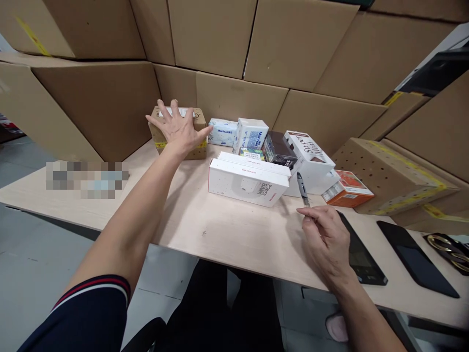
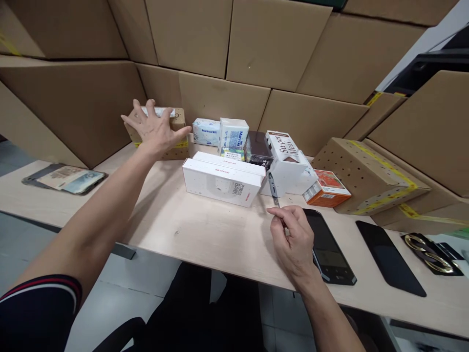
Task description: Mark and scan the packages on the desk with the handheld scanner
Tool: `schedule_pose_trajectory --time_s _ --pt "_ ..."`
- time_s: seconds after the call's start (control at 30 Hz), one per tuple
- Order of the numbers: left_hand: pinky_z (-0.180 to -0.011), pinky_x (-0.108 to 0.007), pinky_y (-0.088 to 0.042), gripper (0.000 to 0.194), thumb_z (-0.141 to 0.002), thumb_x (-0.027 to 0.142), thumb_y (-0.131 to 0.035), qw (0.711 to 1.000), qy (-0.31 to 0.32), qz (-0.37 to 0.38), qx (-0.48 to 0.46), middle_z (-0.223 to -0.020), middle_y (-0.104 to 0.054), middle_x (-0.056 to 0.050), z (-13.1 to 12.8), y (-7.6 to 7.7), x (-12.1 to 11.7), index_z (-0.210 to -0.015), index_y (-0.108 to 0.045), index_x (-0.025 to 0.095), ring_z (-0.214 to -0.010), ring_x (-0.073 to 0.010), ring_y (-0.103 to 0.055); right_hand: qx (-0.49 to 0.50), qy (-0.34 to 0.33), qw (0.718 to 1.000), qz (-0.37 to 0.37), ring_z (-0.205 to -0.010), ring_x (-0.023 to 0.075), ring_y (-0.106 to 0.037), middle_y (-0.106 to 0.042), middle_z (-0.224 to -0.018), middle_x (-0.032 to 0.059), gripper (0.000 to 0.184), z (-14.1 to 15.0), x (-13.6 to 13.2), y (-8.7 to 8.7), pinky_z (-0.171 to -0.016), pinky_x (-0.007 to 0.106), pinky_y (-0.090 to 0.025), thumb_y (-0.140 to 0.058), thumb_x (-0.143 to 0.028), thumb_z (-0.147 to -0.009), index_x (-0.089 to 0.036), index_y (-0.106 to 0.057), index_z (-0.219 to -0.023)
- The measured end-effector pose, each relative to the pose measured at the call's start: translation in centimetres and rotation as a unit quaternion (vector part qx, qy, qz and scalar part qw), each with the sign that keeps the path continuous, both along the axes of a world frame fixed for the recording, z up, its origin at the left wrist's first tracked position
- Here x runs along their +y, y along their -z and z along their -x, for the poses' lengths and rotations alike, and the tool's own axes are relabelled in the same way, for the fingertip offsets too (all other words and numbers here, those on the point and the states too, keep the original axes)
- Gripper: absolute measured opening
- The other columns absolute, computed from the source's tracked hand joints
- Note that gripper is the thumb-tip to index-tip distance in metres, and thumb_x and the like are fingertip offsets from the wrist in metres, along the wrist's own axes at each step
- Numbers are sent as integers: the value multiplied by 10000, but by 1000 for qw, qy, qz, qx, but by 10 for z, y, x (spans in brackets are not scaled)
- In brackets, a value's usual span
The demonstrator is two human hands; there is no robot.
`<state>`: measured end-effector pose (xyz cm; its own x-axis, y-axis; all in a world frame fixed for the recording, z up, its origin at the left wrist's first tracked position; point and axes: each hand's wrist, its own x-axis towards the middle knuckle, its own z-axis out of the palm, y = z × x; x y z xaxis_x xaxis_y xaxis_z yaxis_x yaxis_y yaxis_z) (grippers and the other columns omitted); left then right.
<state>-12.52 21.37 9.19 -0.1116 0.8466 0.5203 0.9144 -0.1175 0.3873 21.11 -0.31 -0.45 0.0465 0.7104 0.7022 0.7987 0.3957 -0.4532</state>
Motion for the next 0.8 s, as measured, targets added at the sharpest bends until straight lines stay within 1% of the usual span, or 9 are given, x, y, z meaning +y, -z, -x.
schedule_pose_trajectory --time_s 0.07,0.17,0.27,0.37,0.5,0.57,0.67,0.73,0.8 --pt "-1075 -777 -8 810 -776 765 -467 1000 -11 23 15 -1474 -455 -50 2 -1 6 -1278 -607 144 -1485 -439 -31 -5 7 1000 -4 -763 151 -583 -600 -878 36 211 0 0 0 -618 291 -449 -534 -154 -906 -228 -721 -968" --pt "-1069 -807 1 810 -814 768 -445 998 -23 20 53 -1422 -543 -82 9 -2 3 -1279 -631 132 -1441 -456 -213 -11 -2 1000 -7 -776 153 -588 -596 -872 33 216 0 1 -1 -646 293 -464 -534 -140 -905 -225 -720 -974" --pt "-1060 -840 -16 764 -868 739 -413 995 4 36 92 -1412 -563 -81 19 -7 -12 -1315 -622 156 -1396 -465 -338 -9 -7 1000 -14 -783 153 -592 -601 -891 36 216 0 0 -2 -666 297 -476 -542 -141 -904 -225 -724 -983" --pt "-1037 -871 -61 718 -904 705 -414 989 52 51 132 -1452 -544 -81 34 -12 -36 -1401 -561 209 -1381 -465 -388 -3 0 1000 -18 -792 155 -597 -607 -898 37 217 -1 -2 -3 -676 300 -478 -546 -144 -900 -226 -728 -985" --pt "-1115 -779 -110 592 -876 656 -574 984 56 45 161 -1483 -550 -69 60 -9 -79 -1368 -580 326 -1384 -423 -414 0 -13 1000 -15 -745 143 -580 -599 -884 33 219 0 -3 -3 -651 291 -476 -537 -150 -905 -226 -726 -985" --pt "-1126 -741 -120 569 -943 624 -493 982 68 22 173 -1511 -522 -90 70 -3 -106 -1408 -537 299 -1406 -397 -395 -3 -25 1000 -14 -734 140 -573 -591 -874 30 216 1 -3 -3 -645 285 -473 -534 -146 -909 -222 -722 -985" --pt "-1152 -676 -103 654 -936 741 -348 981 49 -29 185 -1530 -508 -87 75 7 -151 -1412 -530 330 -1420 -374 -395 -6 -42 999 -21 -742 136 -566 -581 -878 28 216 4 -3 -3 -652 277 -466 -535 -129 -912 -213 -709 -1008" --pt "-1154 -649 -125 700 -888 793 -355 978 53 -41 195 -1538 -505 -75 72 13 -182 -1423 -511 369 -1434 -386 -392 -12 -50 998 -28 -754 135 -564 -583 -900 32 229 7 -3 -3 -657 275 -461 -538 -123 -914 -207 -693 -1061" --pt "-1152 -642 -152 697 -858 782 -427 977 56 -60 196 -1543 -503 -56 65 19 -211 -1459 -447 430 -1439 -400 -401 -20 -54 998 -33 -764 140 -562 -592 -922 38 265 10 -3 -2 -677 284 -467 -542 -131 -917 -207 -666 -1138"
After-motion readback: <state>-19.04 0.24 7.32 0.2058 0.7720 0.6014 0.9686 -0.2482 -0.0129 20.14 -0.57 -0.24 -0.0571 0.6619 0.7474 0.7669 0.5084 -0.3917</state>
